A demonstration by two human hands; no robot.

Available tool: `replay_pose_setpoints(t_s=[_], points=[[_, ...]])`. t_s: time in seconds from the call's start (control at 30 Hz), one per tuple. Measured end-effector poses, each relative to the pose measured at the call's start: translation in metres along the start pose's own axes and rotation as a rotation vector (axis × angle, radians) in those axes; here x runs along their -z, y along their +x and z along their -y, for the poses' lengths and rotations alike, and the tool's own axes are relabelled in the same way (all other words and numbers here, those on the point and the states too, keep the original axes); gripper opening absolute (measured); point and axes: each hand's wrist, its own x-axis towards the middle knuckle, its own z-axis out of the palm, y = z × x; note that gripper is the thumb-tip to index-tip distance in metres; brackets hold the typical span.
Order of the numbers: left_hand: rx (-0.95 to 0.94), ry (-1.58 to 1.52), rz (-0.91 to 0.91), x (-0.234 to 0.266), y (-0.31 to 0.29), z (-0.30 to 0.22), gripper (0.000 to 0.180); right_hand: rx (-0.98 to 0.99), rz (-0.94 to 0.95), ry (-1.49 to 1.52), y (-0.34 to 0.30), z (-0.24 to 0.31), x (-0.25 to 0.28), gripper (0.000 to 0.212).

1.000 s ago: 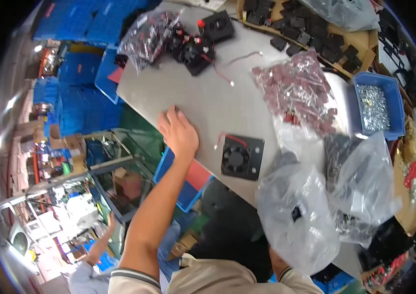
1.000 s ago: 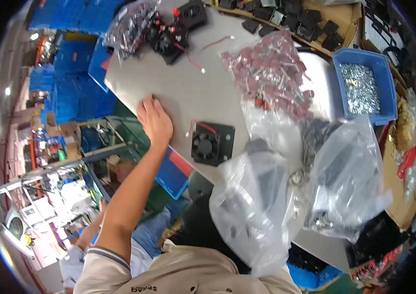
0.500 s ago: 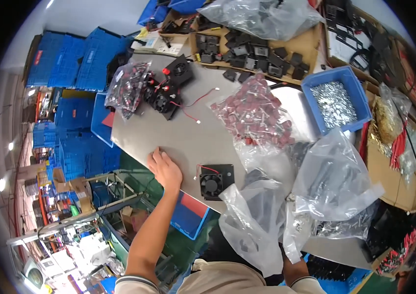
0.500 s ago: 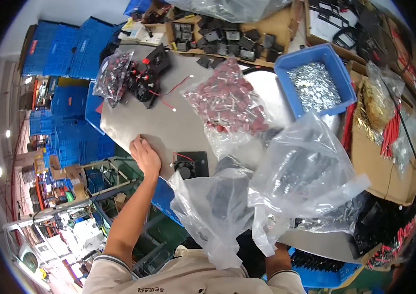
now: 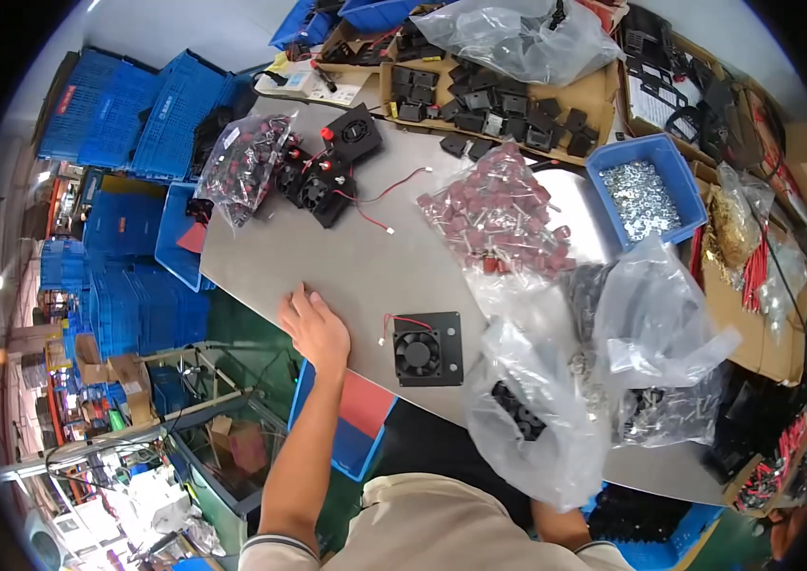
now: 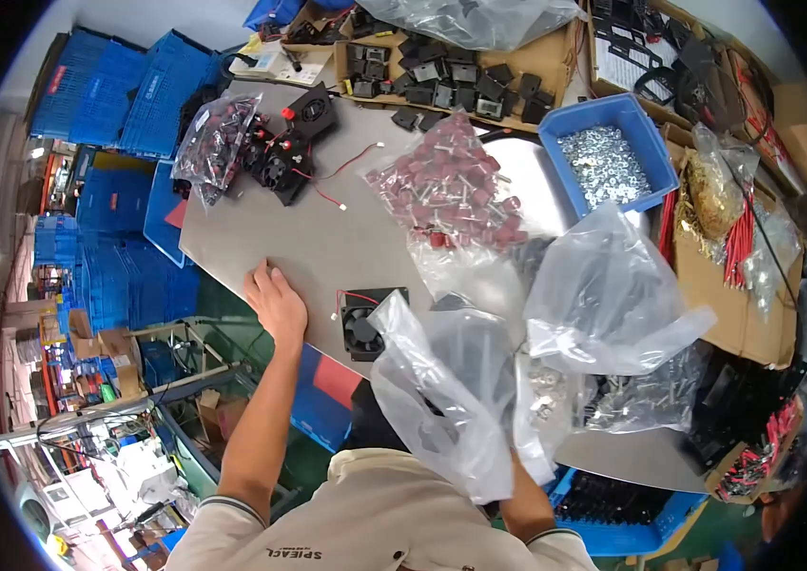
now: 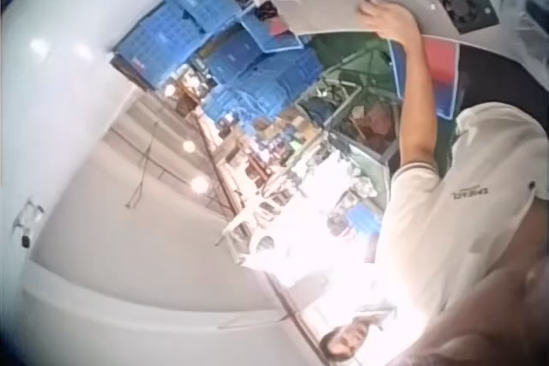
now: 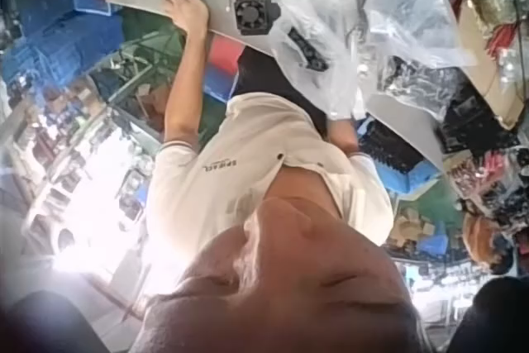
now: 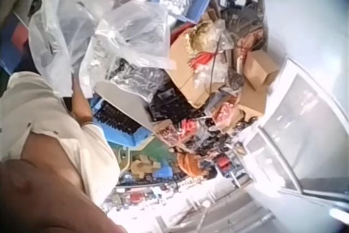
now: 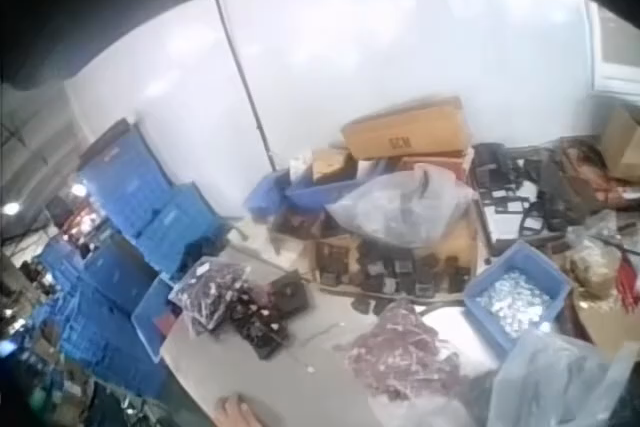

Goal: Assembling cooling fans into brackets and packaging them into plastic bags within a factory setting.

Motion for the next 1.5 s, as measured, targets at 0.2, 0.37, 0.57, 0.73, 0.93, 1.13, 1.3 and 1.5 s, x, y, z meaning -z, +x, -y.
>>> replay_pose_setpoints(t_s=[0.2,0.37,0.57,0.73,0.93,1.13,1.3,1.5], points=[[-0.257,-0.118,-0.084,-0.009,-0.004,0.020,0.035,-0.024,-0.126,-0.203,0.123,0.078,0.014,0.054],[-0.436,-0.255,-0.206,-0.005,-0.005,0.045,0.037,-0.218,-0.140,-0.375,0.108,0.160,-0.022,0.049],[-0.605,-1.015,0.182,0.063,-0.040,-0.020,0.054,0.151,-0.218,-0.158,0.043,0.338,0.022,0.033],[-0.829,-1.316,0.951,0.103,-0.041,-0.105,0.077,0.716,-0.956,-0.095,-0.008,0.439,0.051,0.055],[-1.089,-1.160,0.685,0.102,-0.027,-0.157,0.077,0.481,-1.148,-0.419,0.060,0.473,0.064,0.058],[-1.159,-1.094,0.617,0.131,-0.043,-0.192,0.030,0.413,-1.006,-0.140,0.056,0.474,0.082,0.011],[-1.046,-1.219,0.551,0.207,-0.006,-0.191,0.039,0.596,-1.081,-0.281,0.046,0.553,0.084,0.011],[-0.956,-1.237,0.440,0.265,0.063,-0.178,0.052,0.701,-0.977,-0.419,0.079,0.638,0.102,0.020]])
